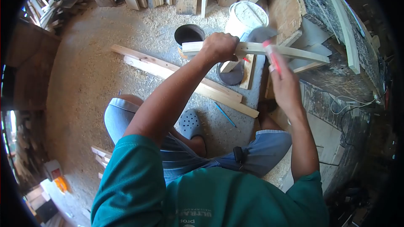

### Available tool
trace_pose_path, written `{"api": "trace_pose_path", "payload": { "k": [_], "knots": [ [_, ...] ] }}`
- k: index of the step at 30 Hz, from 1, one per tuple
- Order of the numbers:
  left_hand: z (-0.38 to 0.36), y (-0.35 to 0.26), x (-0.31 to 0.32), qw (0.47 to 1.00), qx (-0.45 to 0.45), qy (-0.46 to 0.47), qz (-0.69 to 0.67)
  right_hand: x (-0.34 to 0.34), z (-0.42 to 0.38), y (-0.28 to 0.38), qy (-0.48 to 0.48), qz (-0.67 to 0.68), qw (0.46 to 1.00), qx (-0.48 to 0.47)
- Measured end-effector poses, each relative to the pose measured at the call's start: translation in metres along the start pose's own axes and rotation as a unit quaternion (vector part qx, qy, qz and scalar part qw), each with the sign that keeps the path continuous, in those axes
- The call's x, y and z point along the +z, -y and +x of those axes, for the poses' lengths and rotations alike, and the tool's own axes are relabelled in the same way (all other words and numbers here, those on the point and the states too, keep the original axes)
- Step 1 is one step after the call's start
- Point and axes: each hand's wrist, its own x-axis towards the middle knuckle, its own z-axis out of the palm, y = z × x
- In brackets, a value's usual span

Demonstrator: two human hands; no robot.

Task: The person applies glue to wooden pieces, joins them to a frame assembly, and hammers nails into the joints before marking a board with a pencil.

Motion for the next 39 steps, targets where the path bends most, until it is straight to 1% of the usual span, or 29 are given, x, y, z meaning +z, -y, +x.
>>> {"api": "trace_pose_path", "payload": {
  "k": [1, 3, 4, 6, 7, 8, 9, 11, 12, 13, 14, 15, 16, 17, 18, 19, 20, 21, 22, 23, 25, 26, 28, 30, 31, 33, 36, 38, 39],
  "knots": [
    [0.000, 0.001, 0.003, 1.000, 0.002, 0.005, 0.000, -0.005, -0.002, 0.001, -0.051, 0.033, 0.998, -0.008],
    [0.001, 0.002, 0.004, 1.000, 0.008, 0.013, -0.001, -0.017, -0.003, 0.015, -0.170, 0.112, 0.972, -0.120],
    [0.000, 0.001, 0.001, 1.000, 0.007, 0.020, -0.002, -0.016, -0.005, 0.032, -0.226, 0.190, 0.945, -0.143],
    [-0.001, 0.001, 0.003, 1.000, 0.004, 0.027, -0.003, 0.006, -0.002, 0.022, -0.323, 0.258, 0.866, -0.280],
    [0.000, 0.001, 0.000, 1.000, 0.005, 0.028, 0.000, 0.012, -0.006, 0.010, -0.210, 0.204, 0.938, -0.184],
    [0.000, 0.000, -0.002, 1.000, 0.002, 0.027, -0.001, 0.018, -0.010, -0.002, -0.066, 0.088, 0.990, -0.088],
    [-0.002, -0.002, -0.003, 1.000, -0.001, 0.024, -0.002, 0.021, -0.012, -0.003, 0.078, -0.039, 0.996, -0.032],
    [0.003, -0.001, -0.007, 1.000, 0.002, 0.018, 0.003, 0.005, -0.004, -0.004, 0.099, -0.068, 0.993, -0.019],
    [0.002, 0.000, -0.006, 1.000, 0.002, 0.016, 0.004, 0.003, 0.001, -0.007, 0.001, -0.070, 0.993, -0.098],
    [-0.002, -0.002, -0.002, 1.000, 0.003, 0.017, 0.001, 0.001, 0.002, -0.003, -0.094, -0.072, 0.978, -0.171],
    [-0.002, -0.004, -0.002, 1.000, -0.014, 0.026, -0.001, -0.014, -0.004, 0.010, -0.113, 0.045, 0.986, -0.114],
    [-0.002, -0.005, -0.002, 0.999, -0.016, 0.030, -0.002, -0.019, -0.004, 0.026, -0.157, 0.132, 0.972, -0.113],
    [-0.002, -0.004, -0.002, 0.999, -0.018, 0.033, -0.002, -0.025, -0.003, 0.042, -0.201, 0.217, 0.948, -0.119],
    [-0.003, -0.004, -0.003, 0.999, -0.019, 0.035, -0.001, -0.023, -0.001, 0.047, -0.272, 0.269, 0.907, -0.178],
    [-0.004, -0.005, -0.005, 0.999, -0.021, 0.034, -0.005, -0.011, -0.003, 0.028, -0.212, 0.187, 0.948, -0.147],
    [-0.004, -0.005, -0.006, 0.999, -0.019, 0.033, -0.003, 0.000, -0.006, 0.010, -0.148, 0.091, 0.977, -0.124],
    [-0.004, -0.005, -0.004, 0.999, -0.015, 0.032, -0.001, 0.011, -0.008, -0.008, -0.082, -0.005, 0.990, -0.115],
    [-0.003, -0.004, -0.004, 0.999, -0.013, 0.029, 0.002, 0.017, -0.004, -0.012, 0.087, -0.196, 0.972, -0.099],
    [-0.004, -0.002, -0.002, 1.000, -0.001, 0.016, 0.007, 0.016, -0.010, -0.014, 0.082, -0.041, 0.995, -0.038],
    [-0.001, -0.001, -0.001, 1.000, 0.002, 0.014, 0.009, 0.010, -0.009, -0.015, 0.067, -0.032, 0.997, -0.025],
    [-0.002, -0.001, 0.003, 1.000, 0.003, 0.016, 0.008, -0.008, -0.006, 0.003, 0.048, -0.012, 0.999, 0.003],
    [-0.001, -0.001, 0.004, 1.000, 0.004, 0.012, 0.008, -0.008, -0.006, 0.003, -0.042, 0.012, 0.997, -0.057],
    [-0.003, -0.002, 0.005, 1.000, 0.005, 0.004, 0.009, 0.004, -0.009, -0.005, -0.100, 0.072, 0.991, -0.044],
    [-0.004, -0.003, 0.002, 1.000, -0.002, 0.019, 0.007, 0.012, -0.008, -0.012, -0.060, -0.063, 0.993, -0.074],
    [-0.004, -0.005, -0.001, 1.000, -0.004, 0.024, 0.008, 0.012, -0.008, -0.012, 0.126, -0.078, 0.989, -0.017],
    [-0.004, -0.006, 0.001, 1.000, 0.002, 0.012, 0.020, -0.004, -0.009, -0.005, 0.117, -0.038, 0.992, -0.017],
    [-0.005, -0.007, 0.003, 1.000, -0.007, 0.011, 0.013, -0.009, -0.026, -0.013, -0.048, 0.039, 0.998, -0.009],
    [-0.004, -0.002, 0.006, 1.000, 0.001, 0.008, -0.010, -0.010, -0.044, -0.027, -0.125, 0.044, 0.991, 0.003],
    [-0.007, 0.002, -0.002, 1.000, -0.005, 0.013, -0.010, -0.010, -0.053, -0.036, -0.163, 0.048, 0.985, 0.006]
  ]
}}
